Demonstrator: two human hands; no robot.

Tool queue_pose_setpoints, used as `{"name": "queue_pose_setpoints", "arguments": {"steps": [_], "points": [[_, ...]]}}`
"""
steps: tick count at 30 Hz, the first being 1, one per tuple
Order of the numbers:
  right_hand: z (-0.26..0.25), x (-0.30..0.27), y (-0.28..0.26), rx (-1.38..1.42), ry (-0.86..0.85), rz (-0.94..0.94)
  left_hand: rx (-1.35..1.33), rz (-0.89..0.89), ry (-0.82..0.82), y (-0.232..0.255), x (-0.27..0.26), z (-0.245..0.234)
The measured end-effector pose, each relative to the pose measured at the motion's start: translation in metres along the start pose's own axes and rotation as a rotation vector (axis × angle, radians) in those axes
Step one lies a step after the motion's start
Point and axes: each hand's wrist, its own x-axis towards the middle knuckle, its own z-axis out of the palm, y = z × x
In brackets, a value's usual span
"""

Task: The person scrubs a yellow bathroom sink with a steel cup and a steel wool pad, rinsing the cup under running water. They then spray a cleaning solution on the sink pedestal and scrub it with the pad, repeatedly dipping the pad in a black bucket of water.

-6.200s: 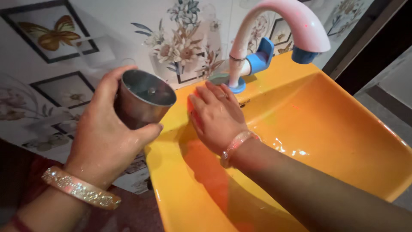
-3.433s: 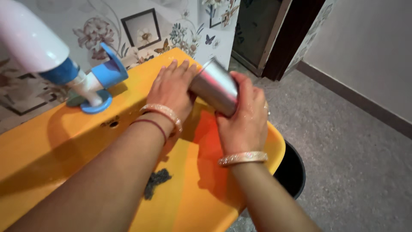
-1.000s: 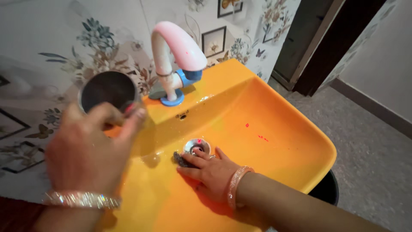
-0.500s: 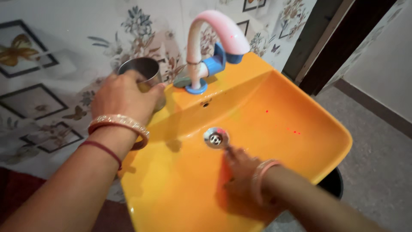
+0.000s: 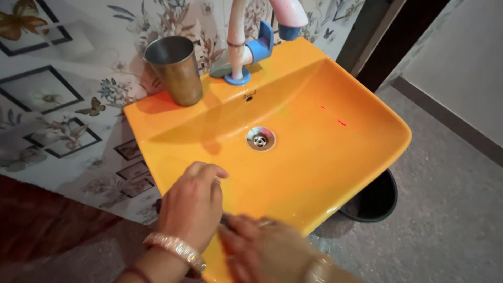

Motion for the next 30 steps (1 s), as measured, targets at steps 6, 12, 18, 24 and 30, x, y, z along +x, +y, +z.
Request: {"name": "queue_pose_setpoints", "arguments": {"steps": [6, 12, 18, 24, 30], "points": [[-0.058, -0.050, 0.121, -0.343, -0.048, -0.288, 0.274, -0.078, -0.084, 0.007, -0.002, 0.010], [-0.101, -0.063, 0.232, -0.554, -0.302, 0.071, 0.260, -0.108, -0.075, 0.007, -0.003, 0.012], [-0.102, -0.059, 0.129, -0.655, -0.509, 0.138, 0.218, -0.097, 0.027, 0.008, -0.008, 0.016], [-0.007, 0.005, -0.027, -0.392, -0.166, 0.107, 0.292, -0.143, -0.045, 0.007, -0.007, 0.016], [-0.014, -0.044, -0.037, -0.015, 0.525, 0.075, 0.298, -0.169, -0.057, 0.005, -0.006, 0.018]]}}
